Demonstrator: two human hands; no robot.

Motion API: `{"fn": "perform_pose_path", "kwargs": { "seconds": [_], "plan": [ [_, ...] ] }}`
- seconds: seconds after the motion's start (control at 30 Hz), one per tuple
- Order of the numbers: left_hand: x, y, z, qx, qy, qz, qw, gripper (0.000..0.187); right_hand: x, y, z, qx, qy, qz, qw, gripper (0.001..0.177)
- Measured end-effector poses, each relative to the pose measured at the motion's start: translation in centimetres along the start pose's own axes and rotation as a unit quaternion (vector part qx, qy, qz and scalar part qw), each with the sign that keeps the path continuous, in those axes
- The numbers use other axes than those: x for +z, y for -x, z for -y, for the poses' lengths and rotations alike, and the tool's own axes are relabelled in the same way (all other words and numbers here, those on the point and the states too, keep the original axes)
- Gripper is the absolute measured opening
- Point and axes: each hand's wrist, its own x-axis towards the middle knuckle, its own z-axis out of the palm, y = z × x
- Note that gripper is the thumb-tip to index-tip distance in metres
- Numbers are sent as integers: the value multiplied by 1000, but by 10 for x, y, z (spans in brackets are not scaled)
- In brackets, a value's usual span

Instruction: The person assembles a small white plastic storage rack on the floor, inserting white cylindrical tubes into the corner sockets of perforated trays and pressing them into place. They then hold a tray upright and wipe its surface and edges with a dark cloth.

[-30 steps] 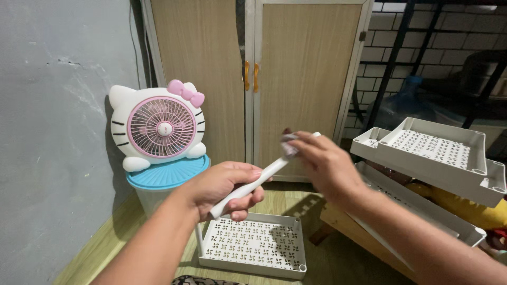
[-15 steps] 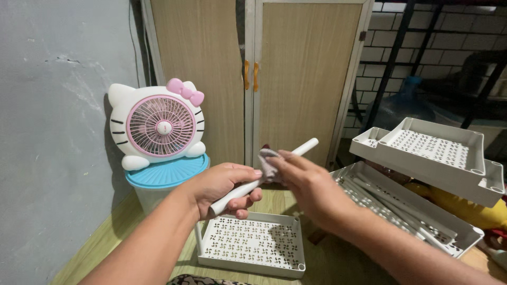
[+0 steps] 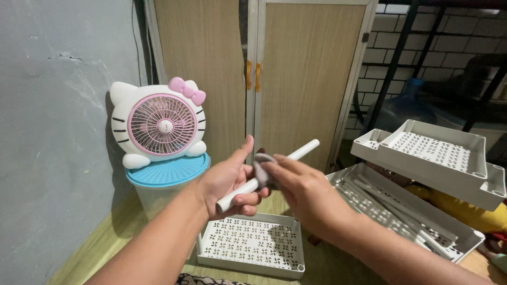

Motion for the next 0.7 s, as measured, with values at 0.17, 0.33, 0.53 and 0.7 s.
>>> {"fn": "perform_pose_path", "kwargs": {
  "seconds": [0.17, 0.33, 0.53, 0.7],
  "plan": [
    [-3, 2, 1, -5, -4, 35, 999, 82, -8, -8, -6, 8, 22, 19, 1000, 42],
    [-7, 2, -3, -16, -6, 38, 999, 91, -20, -12, -23, 54, 81, -11, 995, 45],
    [-7, -20, 12, -32, 42, -58, 997, 85, 5, -1, 11, -58, 93, 11, 994, 45],
    [-26, -44, 25, -39, 85, -134, 987, 66, 0, 13, 12, -115, 35, 68, 990, 43]
  ]
}}
